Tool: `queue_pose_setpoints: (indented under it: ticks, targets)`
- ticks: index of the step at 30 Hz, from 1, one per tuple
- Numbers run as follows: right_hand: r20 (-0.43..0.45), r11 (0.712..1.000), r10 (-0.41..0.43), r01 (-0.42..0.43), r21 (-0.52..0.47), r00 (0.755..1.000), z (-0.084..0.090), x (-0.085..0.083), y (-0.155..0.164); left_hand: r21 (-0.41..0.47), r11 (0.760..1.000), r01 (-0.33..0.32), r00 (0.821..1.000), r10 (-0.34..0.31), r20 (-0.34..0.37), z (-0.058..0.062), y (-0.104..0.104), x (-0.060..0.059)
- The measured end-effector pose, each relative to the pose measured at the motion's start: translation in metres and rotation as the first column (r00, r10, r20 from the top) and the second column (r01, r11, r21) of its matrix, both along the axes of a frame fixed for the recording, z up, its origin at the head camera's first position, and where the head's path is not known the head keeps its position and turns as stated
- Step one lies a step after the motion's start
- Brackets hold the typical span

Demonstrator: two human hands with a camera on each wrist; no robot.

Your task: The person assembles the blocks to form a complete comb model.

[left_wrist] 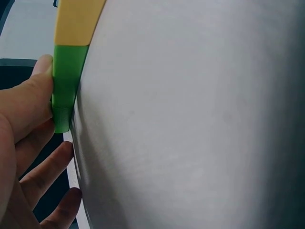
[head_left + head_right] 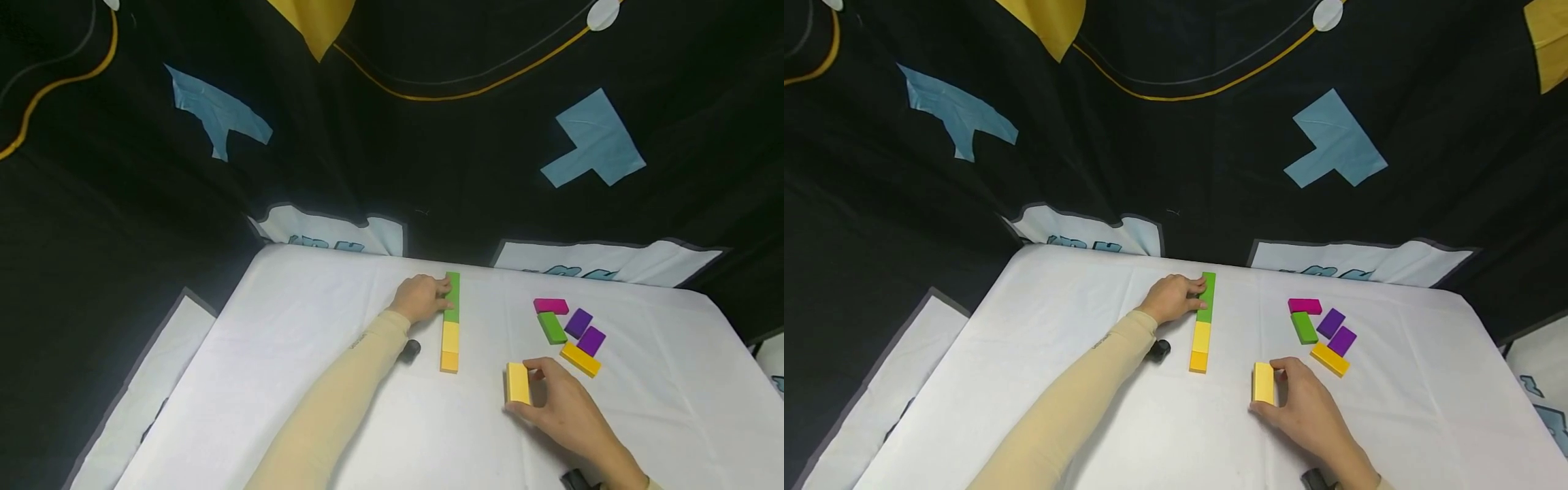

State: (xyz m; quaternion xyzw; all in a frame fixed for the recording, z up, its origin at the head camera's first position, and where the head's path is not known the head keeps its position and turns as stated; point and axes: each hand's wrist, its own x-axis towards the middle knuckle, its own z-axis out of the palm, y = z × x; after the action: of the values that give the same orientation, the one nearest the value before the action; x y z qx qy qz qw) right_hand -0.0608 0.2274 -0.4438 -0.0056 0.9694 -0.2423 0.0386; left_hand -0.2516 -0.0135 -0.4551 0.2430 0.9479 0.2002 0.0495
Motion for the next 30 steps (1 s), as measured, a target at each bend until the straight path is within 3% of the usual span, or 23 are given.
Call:
queue_pose_setpoints:
  ticks: [30]
  targets:
    - [0.021,0.995,0.102,-0.102,0.01,0.995,0.002,-0.001,-0.061,0.002,1.0,-0.016,1.0,0.016,0.005,0.0,0.001,0.001]
